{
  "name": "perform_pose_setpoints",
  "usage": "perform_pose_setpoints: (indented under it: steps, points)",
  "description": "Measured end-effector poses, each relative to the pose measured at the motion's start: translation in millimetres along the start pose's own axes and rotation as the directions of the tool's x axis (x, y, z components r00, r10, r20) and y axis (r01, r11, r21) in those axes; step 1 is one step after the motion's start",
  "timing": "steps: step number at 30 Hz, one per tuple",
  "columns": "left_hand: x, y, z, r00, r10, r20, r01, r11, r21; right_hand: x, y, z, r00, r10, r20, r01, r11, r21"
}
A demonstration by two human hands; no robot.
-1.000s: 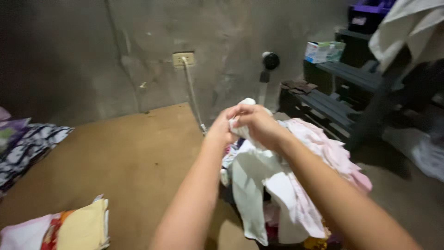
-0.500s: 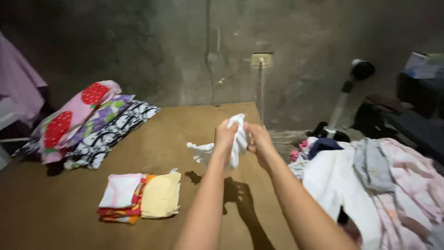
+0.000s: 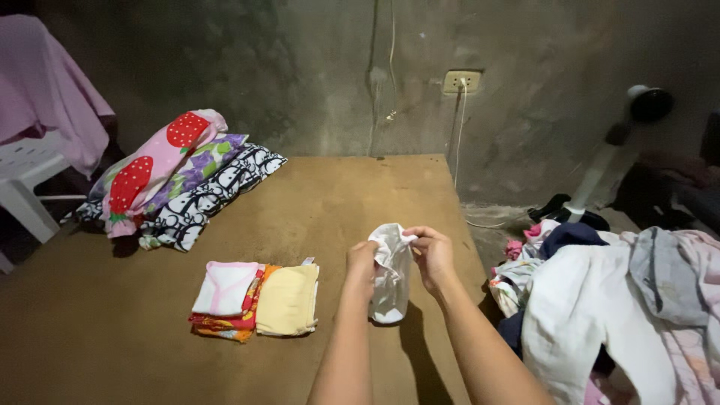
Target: The person folds several small garments one by one on a wooden table. They pick up each item, smooth it, fold it into a compact rectangle, and place it on a growing stack. The items include pink, white, and yellow undergarments.
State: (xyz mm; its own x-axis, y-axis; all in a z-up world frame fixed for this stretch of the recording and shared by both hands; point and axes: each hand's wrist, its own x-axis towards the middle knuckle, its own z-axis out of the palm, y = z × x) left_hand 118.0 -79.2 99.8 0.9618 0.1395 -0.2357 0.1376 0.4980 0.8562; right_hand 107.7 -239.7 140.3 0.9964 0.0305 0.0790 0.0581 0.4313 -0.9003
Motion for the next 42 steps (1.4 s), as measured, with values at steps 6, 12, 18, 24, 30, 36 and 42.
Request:
perform_pose_setpoints:
  steps: [6,12,18,24,30,36,42]
  points:
    - [-3,6,5,0.993,-0.076,0.095,0.099,0.960,-0.263,-14,-14,13,0.940,0.333,-0.072,-0.335,0.942,-0.028]
    - [-29,30,16,0.967,0.251,-0.030,-0.203,0.842,0.499,-7,-2,7,0.966,0.220,-0.133,-0.252,0.706,-0.662]
    - [-2,-2,-13,0.993,0.115,-0.019,-0.083,0.818,0.570,4,-17,-13,0.843,0.531,0.088,-0.488,0.684,0.542]
    - [19,-7,-27,0.893,-0.292,0.343,0.426,0.795,-0.433,-19,-33,-8,0.856,0.498,0.140,-0.497,0.867,-0.040]
    - [-5,14,-18,0.976,-0.052,0.213,0.061,0.997,-0.039,-9,0,-16,0.837,0.545,-0.048,-0.543,0.814,-0.207]
    - [-7,1,-18,0.991,0.125,0.037,-0.108,0.630,0.769,10,0,-23,0.853,0.457,0.252,-0.519,0.686,0.510]
    - [-1,5,-21,0.925,-0.170,0.341,0.300,0.877,-0.376,-19,-31,1,0.900,0.415,0.133,-0.384,0.900,-0.207]
